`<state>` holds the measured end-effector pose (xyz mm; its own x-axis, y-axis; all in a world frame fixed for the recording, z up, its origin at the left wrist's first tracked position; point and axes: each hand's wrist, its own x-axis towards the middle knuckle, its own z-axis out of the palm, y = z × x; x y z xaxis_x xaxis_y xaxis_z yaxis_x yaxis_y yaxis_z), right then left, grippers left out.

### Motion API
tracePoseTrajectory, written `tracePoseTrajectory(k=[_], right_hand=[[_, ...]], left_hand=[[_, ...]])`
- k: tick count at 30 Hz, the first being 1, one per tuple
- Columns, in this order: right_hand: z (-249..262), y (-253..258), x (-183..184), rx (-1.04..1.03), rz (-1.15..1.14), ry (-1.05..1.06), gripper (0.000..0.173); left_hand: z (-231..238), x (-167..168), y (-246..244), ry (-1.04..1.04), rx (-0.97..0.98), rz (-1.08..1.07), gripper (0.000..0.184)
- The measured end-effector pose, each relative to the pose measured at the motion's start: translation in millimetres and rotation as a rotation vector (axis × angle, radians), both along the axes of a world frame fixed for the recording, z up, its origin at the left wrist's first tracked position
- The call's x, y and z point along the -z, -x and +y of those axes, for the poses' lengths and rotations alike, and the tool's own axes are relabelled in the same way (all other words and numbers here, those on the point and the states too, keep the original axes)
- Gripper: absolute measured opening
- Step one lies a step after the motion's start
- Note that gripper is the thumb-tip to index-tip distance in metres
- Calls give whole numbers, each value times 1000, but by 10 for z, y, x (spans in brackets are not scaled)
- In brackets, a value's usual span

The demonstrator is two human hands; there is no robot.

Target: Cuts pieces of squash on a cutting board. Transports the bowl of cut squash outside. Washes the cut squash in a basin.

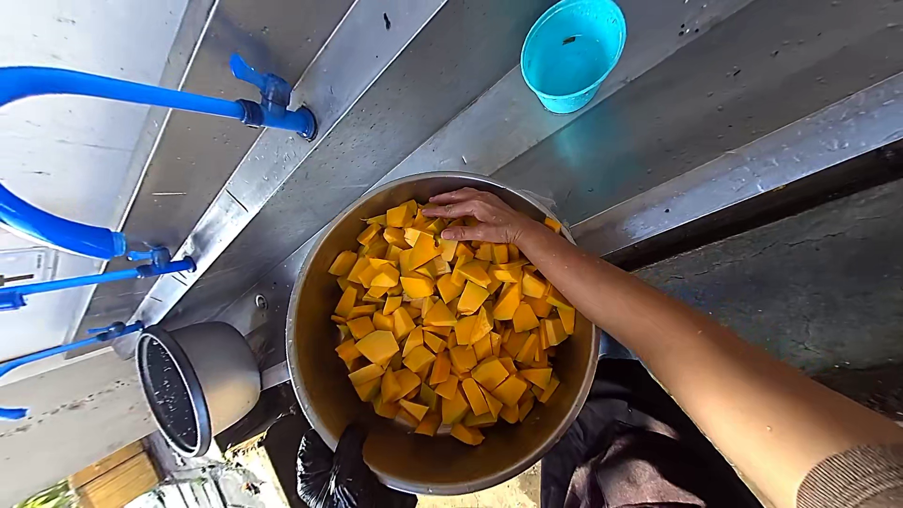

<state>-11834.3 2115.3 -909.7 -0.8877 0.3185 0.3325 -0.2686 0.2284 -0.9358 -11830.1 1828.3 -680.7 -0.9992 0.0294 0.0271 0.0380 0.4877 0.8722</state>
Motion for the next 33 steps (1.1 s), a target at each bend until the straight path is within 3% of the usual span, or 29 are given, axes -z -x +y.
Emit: tracePoseTrajectory(k=[3,8,11,14,16,17,20,23,24,27,30,33], right_hand=[[12,-7,10,2,9,15,48],[27,-11,33,6,15,25,50],[41,-25,3,-10,-10,41,50],[55,-33,-7,-16,-36,54,51],[53,-28,-11,-7,-35,53,53],[54,-24,-8,-4,-34,50,55],[65,-21,-1,-2,-27,42,57],[77,-31,-15,-5,-16,45,56],[81,-33,-11,-5,-11,44,56],[80,-31,3,11,4,43,56],[65,-32,-3,31,6,37,58],[61,-17,5,32,5,28,60]], left_hand=[[38,-32,10,-23,-6,-8,23],[-314,23,168,243,101,101,24],[-191,-25,84,271,61,97,28],[-723,103,323,243,331,196,27],[-885,102,421,254,235,122,27],[-1038,143,485,253,293,149,31],[-563,34,302,289,162,129,36],[265,-165,-40,232,-155,35,48],[267,-182,-58,243,-143,23,48],[-302,-82,173,257,84,56,42],[133,-82,179,254,-383,15,34],[-724,36,419,232,153,62,33]])
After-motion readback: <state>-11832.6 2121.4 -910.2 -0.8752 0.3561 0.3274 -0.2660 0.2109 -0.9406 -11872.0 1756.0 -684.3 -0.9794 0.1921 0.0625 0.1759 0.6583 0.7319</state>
